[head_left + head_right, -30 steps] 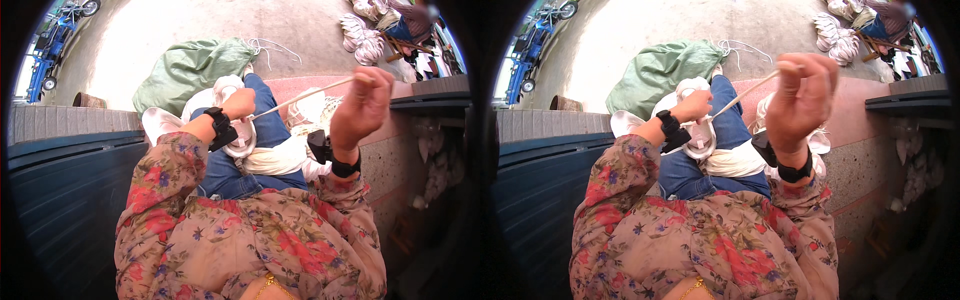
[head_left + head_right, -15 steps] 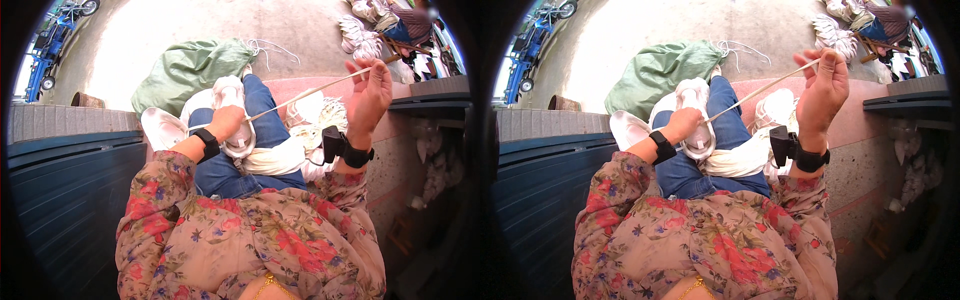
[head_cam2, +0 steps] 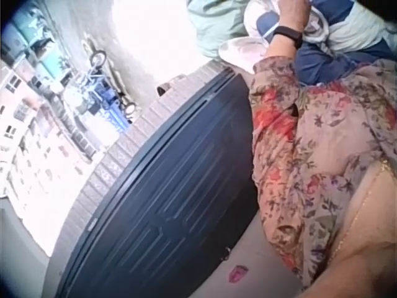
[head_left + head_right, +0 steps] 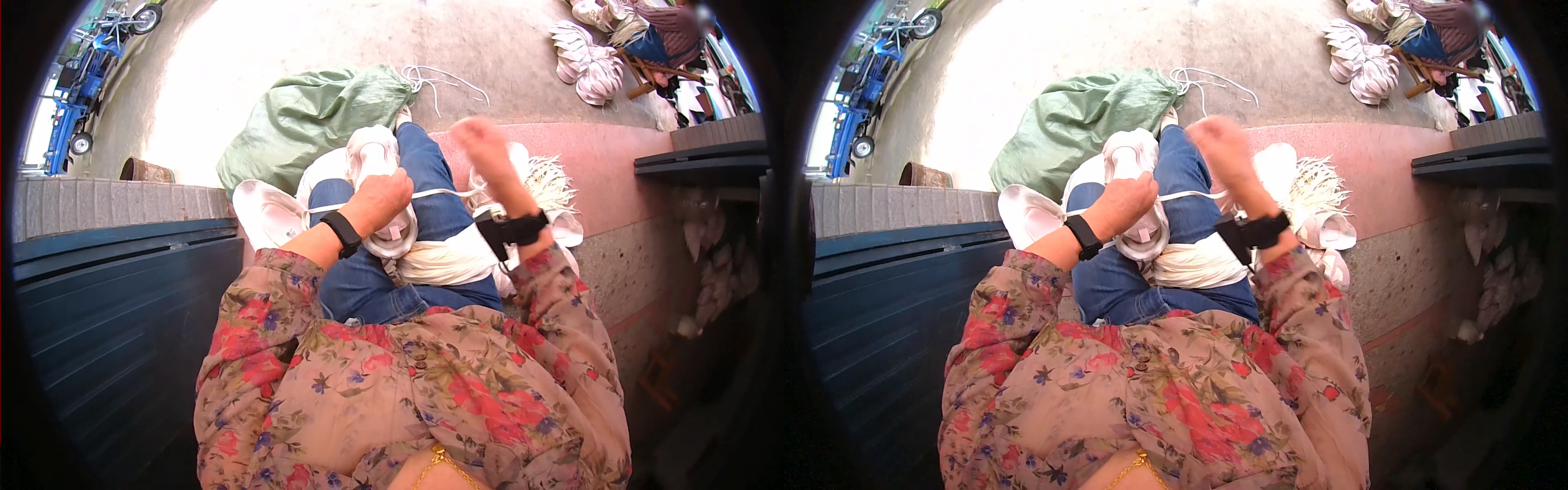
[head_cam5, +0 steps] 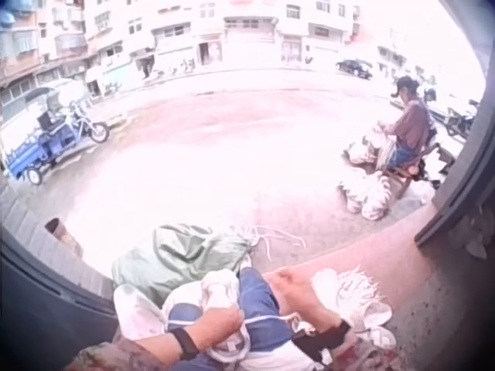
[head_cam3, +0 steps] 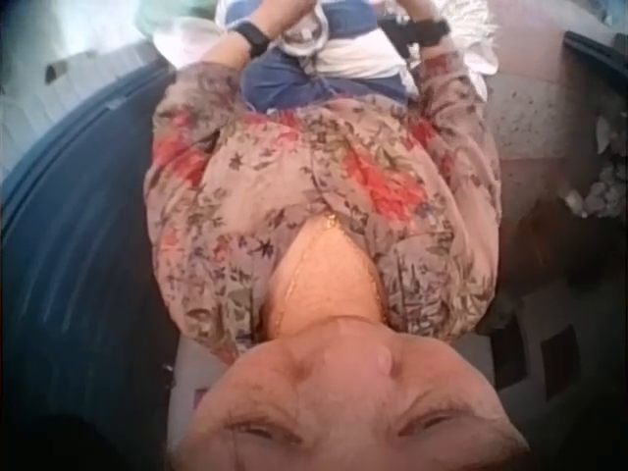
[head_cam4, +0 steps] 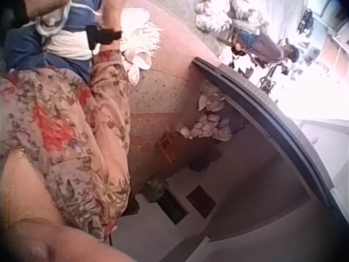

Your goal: Lacing shoelaces into multiple pairs of athletic shoe uppers.

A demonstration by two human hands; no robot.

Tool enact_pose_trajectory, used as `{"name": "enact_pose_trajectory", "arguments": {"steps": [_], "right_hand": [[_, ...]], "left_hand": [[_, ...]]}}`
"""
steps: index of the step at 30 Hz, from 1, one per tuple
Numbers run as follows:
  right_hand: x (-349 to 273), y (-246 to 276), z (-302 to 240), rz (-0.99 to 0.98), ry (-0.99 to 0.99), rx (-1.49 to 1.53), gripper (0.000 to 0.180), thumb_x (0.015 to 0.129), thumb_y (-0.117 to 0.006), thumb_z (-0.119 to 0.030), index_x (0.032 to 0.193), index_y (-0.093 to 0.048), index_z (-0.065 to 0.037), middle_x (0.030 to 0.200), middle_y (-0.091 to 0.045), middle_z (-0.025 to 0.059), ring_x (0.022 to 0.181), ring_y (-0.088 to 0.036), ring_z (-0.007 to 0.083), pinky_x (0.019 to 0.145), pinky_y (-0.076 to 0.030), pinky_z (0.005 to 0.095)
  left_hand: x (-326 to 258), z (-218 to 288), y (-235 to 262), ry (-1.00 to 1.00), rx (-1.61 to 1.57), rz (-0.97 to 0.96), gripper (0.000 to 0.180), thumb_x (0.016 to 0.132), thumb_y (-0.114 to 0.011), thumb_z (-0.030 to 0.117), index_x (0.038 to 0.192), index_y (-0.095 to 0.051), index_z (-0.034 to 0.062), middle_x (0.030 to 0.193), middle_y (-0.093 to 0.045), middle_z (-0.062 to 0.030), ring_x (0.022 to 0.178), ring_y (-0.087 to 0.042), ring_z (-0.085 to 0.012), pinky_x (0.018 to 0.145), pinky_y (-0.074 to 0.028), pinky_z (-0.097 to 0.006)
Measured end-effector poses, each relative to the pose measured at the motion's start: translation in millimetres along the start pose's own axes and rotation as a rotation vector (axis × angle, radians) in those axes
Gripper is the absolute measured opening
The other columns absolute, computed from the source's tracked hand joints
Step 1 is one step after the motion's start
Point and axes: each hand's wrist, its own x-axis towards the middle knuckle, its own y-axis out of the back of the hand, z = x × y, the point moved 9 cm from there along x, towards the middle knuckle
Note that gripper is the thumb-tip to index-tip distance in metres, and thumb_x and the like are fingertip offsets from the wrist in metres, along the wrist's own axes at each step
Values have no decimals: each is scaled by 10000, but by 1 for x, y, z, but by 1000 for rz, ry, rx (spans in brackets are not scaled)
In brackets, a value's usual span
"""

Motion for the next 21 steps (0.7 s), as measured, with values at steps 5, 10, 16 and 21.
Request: {"name": "enact_pose_trajectory", "arguments": {"steps": [5, 10, 16, 21], "right_hand": [[-14, -76, 50, -330, -121, -18, 185, 747, -576, -95, 893, -555, 17, 779, -559, 42, 715, -498, 95, 636, -417, 234], [-15, -89, 67, -356, -112, -25, 184, 762, -558, -74, 926, -543, 8, 820, -570, 51, 766, -528, 114, 688, -426, 243], [-16, -93, 70, -343, -114, 69, 175, 751, -540, -31, 917, -553, 24, 817, -585, 77, 759, -539, 126, 689, -434, 257], [-21, -111, 60, -482, -120, 99, 155, 776, -526, -32, 922, -556, 12, 845, -585, 67, 783, -532, 114, 700, -431, 248]], "left_hand": [[-11, -44, 7, 214, -188, 155, 150, 726, -554, 92, 864, -558, 31, 806, -568, -126, 667, -588, -306, 623, -471, -390], [-16, -58, -16, 324, -580, 28, 177, 694, -551, 98, 829, -626, 12, 718, -609, -163, 703, -601, -282, 635, -464, -343], [-10, -37, -12, 248, -332, 155, 127, 701, -555, 104, 795, -574, 21, 710, -564, -122, 650, -583, -289, 591, -473, -358], [-18, -7, 24, -20, -3, 362, 70, 739, -535, 108, 770, -507, 52, 698, -495, -92, 592, -561, -269, 503, -473, -350]]}}
